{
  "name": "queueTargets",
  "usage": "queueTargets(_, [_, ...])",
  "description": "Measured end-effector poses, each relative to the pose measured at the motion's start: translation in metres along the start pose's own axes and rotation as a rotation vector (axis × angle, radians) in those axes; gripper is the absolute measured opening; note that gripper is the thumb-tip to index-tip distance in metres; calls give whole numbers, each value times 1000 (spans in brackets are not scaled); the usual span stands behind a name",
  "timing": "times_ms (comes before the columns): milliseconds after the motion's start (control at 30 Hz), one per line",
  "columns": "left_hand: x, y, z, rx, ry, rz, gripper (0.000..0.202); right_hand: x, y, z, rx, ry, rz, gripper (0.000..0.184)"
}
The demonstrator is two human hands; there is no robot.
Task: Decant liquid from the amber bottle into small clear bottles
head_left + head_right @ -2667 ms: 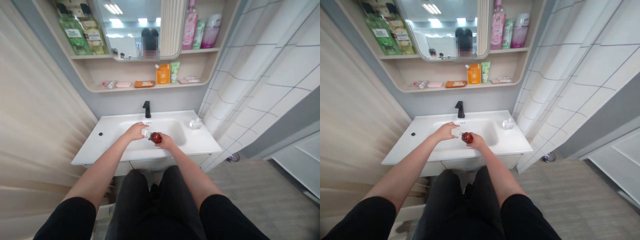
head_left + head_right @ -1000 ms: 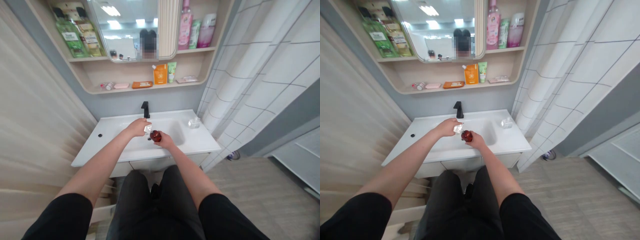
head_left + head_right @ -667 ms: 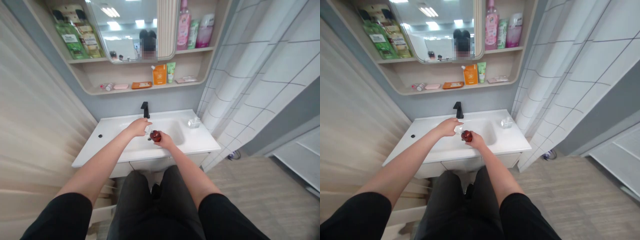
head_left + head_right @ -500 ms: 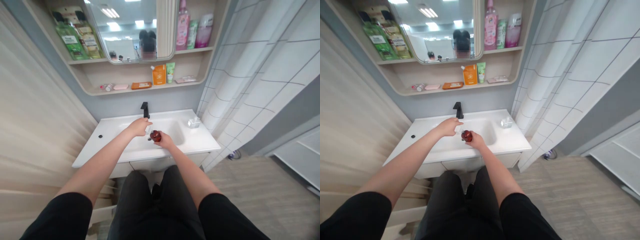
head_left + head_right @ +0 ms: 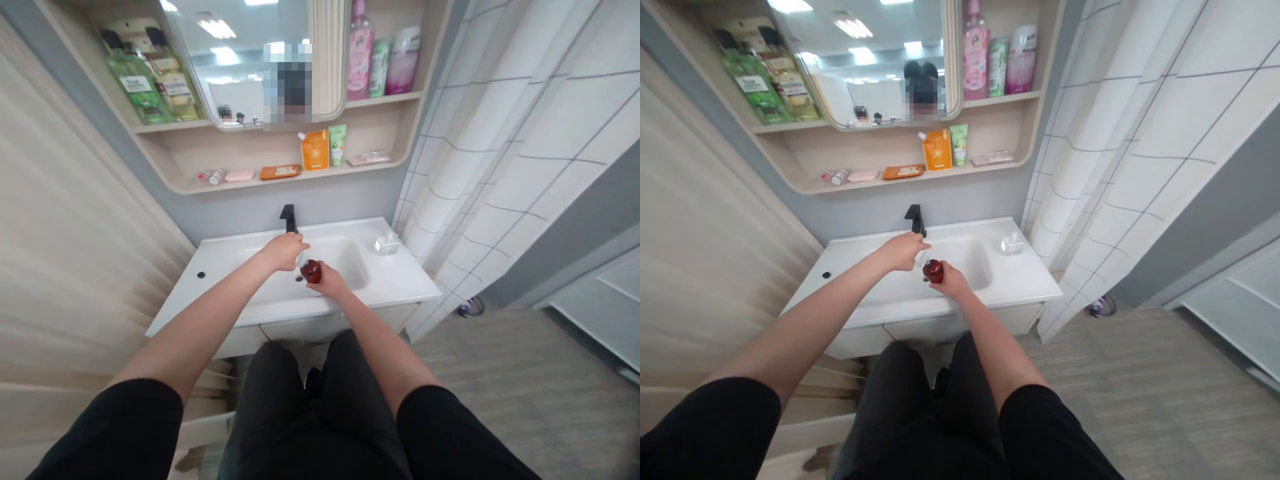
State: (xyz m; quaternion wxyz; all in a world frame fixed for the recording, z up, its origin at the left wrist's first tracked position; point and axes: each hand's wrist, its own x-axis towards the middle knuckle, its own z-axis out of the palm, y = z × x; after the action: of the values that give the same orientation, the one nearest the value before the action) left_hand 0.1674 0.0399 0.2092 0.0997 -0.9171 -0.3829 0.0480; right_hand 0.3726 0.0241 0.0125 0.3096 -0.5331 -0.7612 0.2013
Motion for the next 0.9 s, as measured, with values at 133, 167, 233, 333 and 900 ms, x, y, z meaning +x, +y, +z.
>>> queueTargets(133, [5, 8, -7, 41, -11, 20, 64, -1, -1, 1, -5, 1, 6, 83])
queueTargets(167, [6, 10, -9, 50, -15, 25, 62, -1, -1, 1, -4, 4, 4, 83])
queueTargets(233, [9, 13, -14, 66, -14, 38, 57, -2, -1, 1, 0, 12, 9, 84])
queueTargets(333, [12, 16, -21, 82, -15, 62, 55, -3, -2, 0, 7, 26, 18, 83])
queueTargets(900, [23, 27, -39, 157, -62, 140, 50, -6, -4, -1, 23, 73, 4, 84])
